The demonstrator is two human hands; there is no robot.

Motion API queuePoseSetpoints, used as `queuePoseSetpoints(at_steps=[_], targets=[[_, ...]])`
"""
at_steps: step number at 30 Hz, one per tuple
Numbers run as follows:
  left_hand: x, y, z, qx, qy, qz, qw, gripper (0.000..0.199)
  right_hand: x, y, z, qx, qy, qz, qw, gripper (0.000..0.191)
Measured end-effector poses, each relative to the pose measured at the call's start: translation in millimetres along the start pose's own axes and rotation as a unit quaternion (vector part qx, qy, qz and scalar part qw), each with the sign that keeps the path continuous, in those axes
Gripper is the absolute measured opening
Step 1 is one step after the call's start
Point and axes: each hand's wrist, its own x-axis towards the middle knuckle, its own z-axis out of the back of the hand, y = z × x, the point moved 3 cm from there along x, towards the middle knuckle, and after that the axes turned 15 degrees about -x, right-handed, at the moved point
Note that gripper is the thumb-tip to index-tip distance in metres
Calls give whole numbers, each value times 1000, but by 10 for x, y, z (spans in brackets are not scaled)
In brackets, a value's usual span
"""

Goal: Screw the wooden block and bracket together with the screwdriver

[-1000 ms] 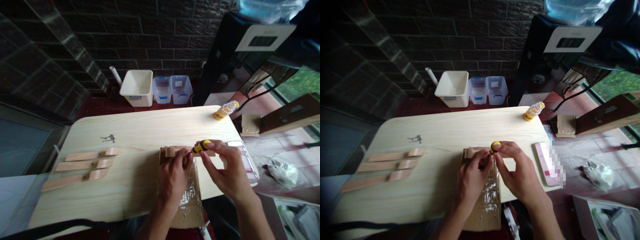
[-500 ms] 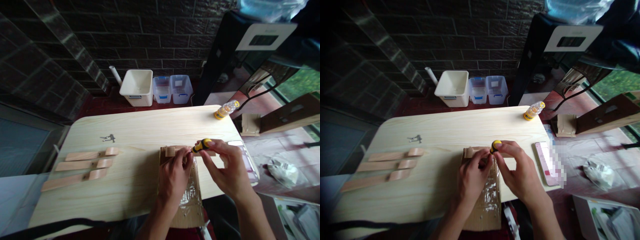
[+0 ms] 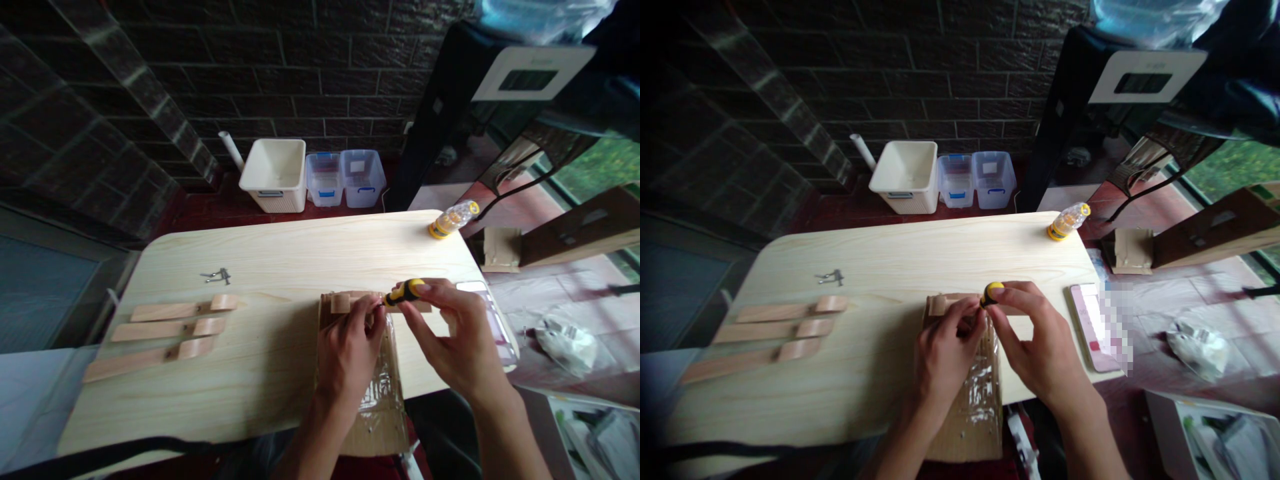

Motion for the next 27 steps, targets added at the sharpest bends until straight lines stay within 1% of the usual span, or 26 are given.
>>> queuePoseSetpoints(at_steps=[6,13,22,27], targets=[[-1,-2,3,-11,4,-1,1000,14,4,36,1,17,18,-5,1000,57],[1,-4,1,-5,6,-1,1000,13,-1,-8,-4,3,4,5,1000,56],[-4,-3,5,-15,11,8,1000,14,-6,34,-10,24,21,-4,999,57],[-6,3,1,-12,7,0,1000,13,3,6,-1,18,7,8,1000,58]])
